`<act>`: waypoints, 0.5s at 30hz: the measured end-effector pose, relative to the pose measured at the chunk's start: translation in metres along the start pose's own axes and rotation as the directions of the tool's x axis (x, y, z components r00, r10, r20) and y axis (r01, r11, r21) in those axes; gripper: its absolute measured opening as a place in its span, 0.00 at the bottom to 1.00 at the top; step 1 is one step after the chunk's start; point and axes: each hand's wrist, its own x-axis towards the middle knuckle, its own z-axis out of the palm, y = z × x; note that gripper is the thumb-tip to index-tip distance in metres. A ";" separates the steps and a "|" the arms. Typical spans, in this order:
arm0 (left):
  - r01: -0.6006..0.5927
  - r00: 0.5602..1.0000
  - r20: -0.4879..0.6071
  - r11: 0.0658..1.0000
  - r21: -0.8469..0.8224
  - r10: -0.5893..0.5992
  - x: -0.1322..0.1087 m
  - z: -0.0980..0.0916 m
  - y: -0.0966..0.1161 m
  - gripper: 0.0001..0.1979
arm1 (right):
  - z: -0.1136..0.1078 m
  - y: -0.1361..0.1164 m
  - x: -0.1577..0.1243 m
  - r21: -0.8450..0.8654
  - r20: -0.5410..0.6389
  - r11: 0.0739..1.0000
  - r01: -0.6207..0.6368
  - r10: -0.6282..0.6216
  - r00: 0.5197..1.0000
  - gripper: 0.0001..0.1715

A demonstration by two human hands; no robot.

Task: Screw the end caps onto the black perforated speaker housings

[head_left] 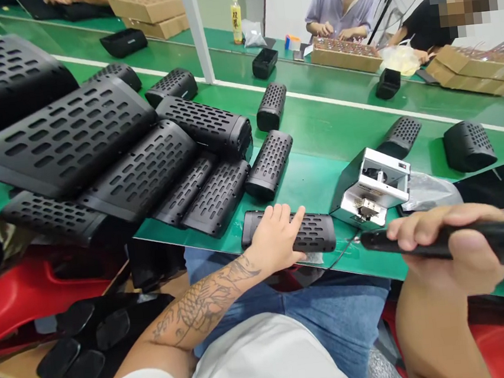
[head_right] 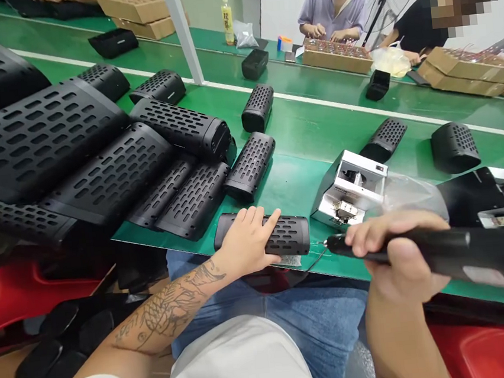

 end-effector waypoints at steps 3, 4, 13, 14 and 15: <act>-0.018 1.000 0.001 1.000 -0.019 0.018 0.001 -0.004 -0.013 0.60 | 0.019 -0.005 -0.014 0.086 0.158 0.987 -0.133 0.119 0.980 0.08; -0.017 1.000 -0.001 1.000 -0.025 0.017 0.001 -0.004 -0.015 0.59 | 0.025 -0.003 -0.017 0.092 0.191 0.983 -0.158 0.138 0.972 0.07; -0.020 1.000 -0.020 0.999 -0.037 0.019 -0.003 -0.002 -0.012 0.58 | 0.042 0.024 -0.025 0.063 0.249 0.964 -0.258 0.236 0.939 0.11; -0.020 1.000 -0.018 0.999 -0.037 0.020 -0.003 -0.003 -0.012 0.58 | 0.042 0.024 -0.026 0.057 0.261 0.961 -0.271 0.248 0.933 0.11; -0.023 1.000 -0.016 0.999 -0.039 0.022 -0.003 -0.003 -0.013 0.58 | 0.042 0.024 -0.026 0.049 0.275 0.958 -0.281 0.257 0.926 0.12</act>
